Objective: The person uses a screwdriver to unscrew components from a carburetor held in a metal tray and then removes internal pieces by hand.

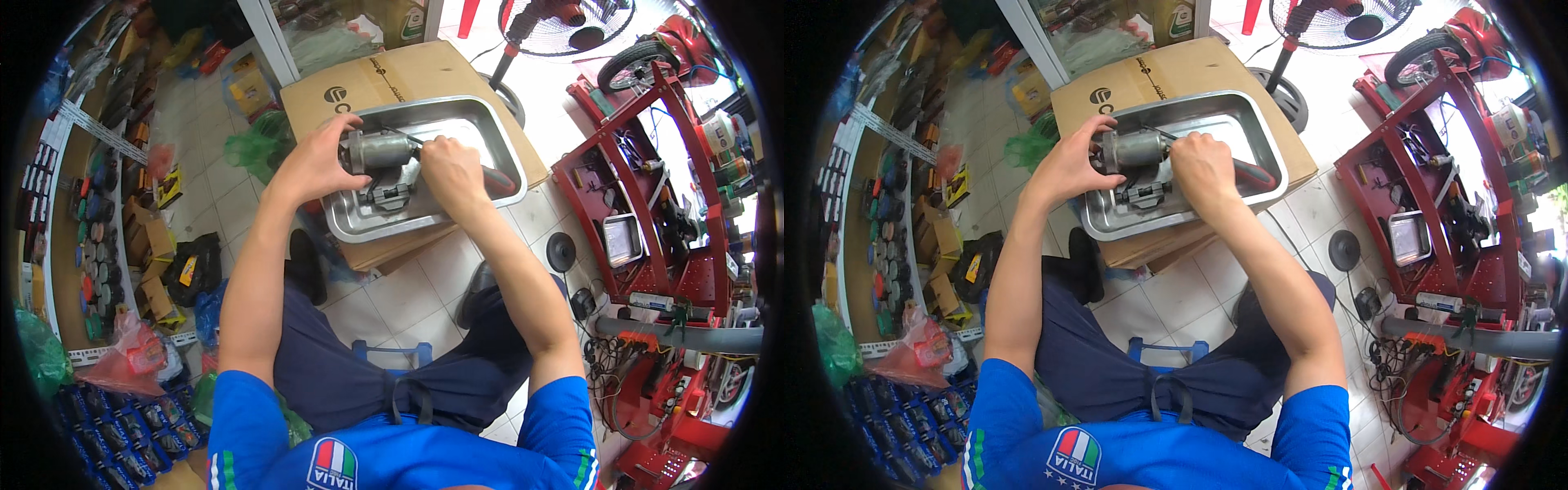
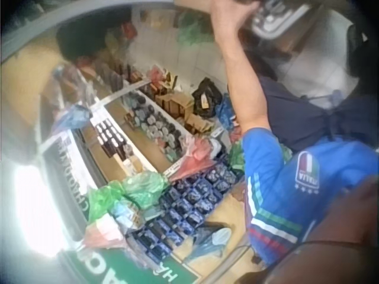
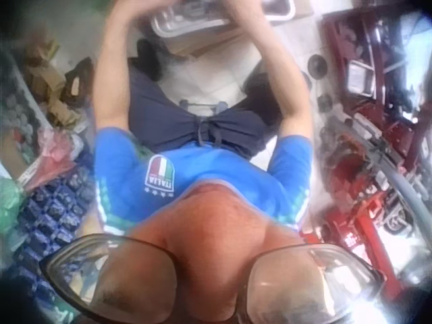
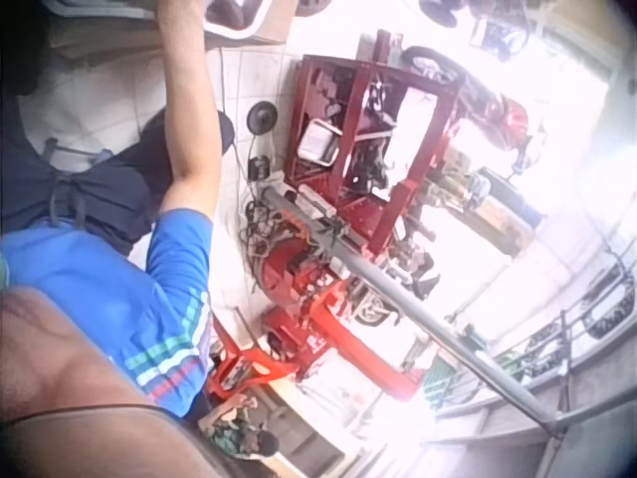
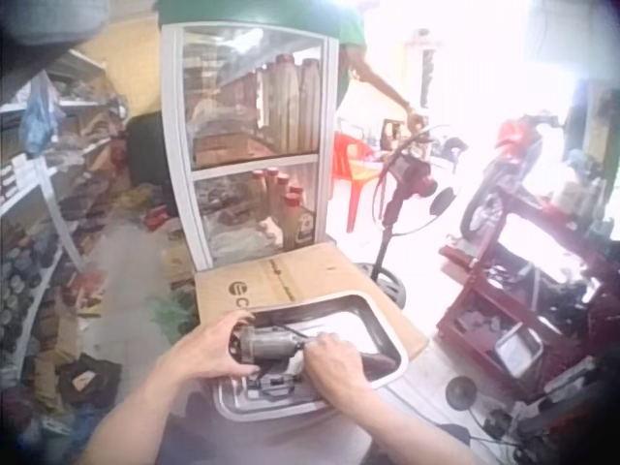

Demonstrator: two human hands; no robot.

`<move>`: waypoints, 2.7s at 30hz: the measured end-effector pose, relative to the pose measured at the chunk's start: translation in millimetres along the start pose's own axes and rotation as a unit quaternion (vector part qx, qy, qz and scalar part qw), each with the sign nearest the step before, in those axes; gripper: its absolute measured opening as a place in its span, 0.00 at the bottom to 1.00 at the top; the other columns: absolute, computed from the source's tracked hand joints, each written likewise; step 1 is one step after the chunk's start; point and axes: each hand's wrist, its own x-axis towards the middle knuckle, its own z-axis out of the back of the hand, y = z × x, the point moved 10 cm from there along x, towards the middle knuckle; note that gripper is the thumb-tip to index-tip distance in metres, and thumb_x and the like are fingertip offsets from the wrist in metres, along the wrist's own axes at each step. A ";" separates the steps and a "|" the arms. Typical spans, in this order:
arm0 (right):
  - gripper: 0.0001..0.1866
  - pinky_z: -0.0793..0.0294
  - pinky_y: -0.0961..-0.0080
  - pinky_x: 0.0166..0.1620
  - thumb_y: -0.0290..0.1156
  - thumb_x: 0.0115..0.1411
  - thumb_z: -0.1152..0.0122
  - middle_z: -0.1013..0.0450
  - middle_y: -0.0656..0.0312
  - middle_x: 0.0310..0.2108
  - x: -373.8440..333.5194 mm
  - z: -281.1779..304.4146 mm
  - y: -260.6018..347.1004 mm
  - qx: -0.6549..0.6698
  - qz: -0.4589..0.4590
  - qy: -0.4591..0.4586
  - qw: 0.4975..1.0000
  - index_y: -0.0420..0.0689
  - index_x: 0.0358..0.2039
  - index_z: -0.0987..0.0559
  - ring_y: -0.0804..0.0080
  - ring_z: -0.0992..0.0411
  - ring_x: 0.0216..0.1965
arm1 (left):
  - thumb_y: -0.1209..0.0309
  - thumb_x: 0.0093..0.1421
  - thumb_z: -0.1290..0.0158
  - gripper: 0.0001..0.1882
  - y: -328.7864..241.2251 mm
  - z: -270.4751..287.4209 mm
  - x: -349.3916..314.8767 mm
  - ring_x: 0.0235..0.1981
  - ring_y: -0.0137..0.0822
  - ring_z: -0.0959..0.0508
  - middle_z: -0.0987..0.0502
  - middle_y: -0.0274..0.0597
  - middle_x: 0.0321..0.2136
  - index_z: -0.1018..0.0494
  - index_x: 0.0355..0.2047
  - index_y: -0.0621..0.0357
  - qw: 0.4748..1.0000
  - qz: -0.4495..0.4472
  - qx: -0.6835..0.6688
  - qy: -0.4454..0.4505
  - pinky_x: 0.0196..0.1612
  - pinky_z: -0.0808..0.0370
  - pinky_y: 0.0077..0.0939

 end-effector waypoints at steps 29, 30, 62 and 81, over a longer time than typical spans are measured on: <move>0.08 0.20 0.68 0.44 0.24 0.57 0.30 0.17 0.54 0.36 -14.6 47.9 -9.3 0.527 -0.034 -0.049 0.848 0.38 0.38 0.16 0.62 0.18 0.38 | 0.73 0.45 0.32 0.31 -15.0 -18.7 10.9 0.53 0.43 0.24 0.25 0.42 0.52 0.21 0.54 0.49 0.997 -0.045 -0.020 0.060 0.55 0.24 0.32; 0.08 0.20 0.67 0.43 0.24 0.57 0.30 0.18 0.54 0.36 -15.6 55.1 -6.4 0.503 -0.010 -0.069 0.861 0.38 0.37 0.17 0.60 0.19 0.38 | 0.73 0.45 0.32 0.31 -14.4 -17.6 9.8 0.53 0.41 0.24 0.25 0.41 0.51 0.21 0.53 0.51 0.997 -0.042 -0.026 0.062 0.55 0.24 0.32; 0.06 0.33 0.59 0.58 0.28 0.52 0.29 0.23 0.64 0.42 -14.2 75.5 24.5 0.436 0.059 -0.167 0.882 0.49 0.33 0.15 0.59 0.28 0.50 | 0.80 0.45 0.32 0.34 -5.8 -12.6 -1.7 0.40 0.28 0.18 0.18 0.39 0.40 0.27 0.56 0.64 0.936 0.030 -0.339 0.091 0.48 0.20 0.26; 0.09 0.33 0.61 0.58 0.33 0.53 0.28 0.24 0.62 0.44 8.4 38.9 35.6 0.403 0.116 -0.135 0.898 0.46 0.35 0.13 0.61 0.28 0.52 | 0.76 0.42 0.31 0.31 12.5 -2.3 5.6 0.36 0.27 0.24 0.24 0.37 0.46 0.22 0.51 0.60 0.990 0.030 -0.139 0.022 0.42 0.24 0.23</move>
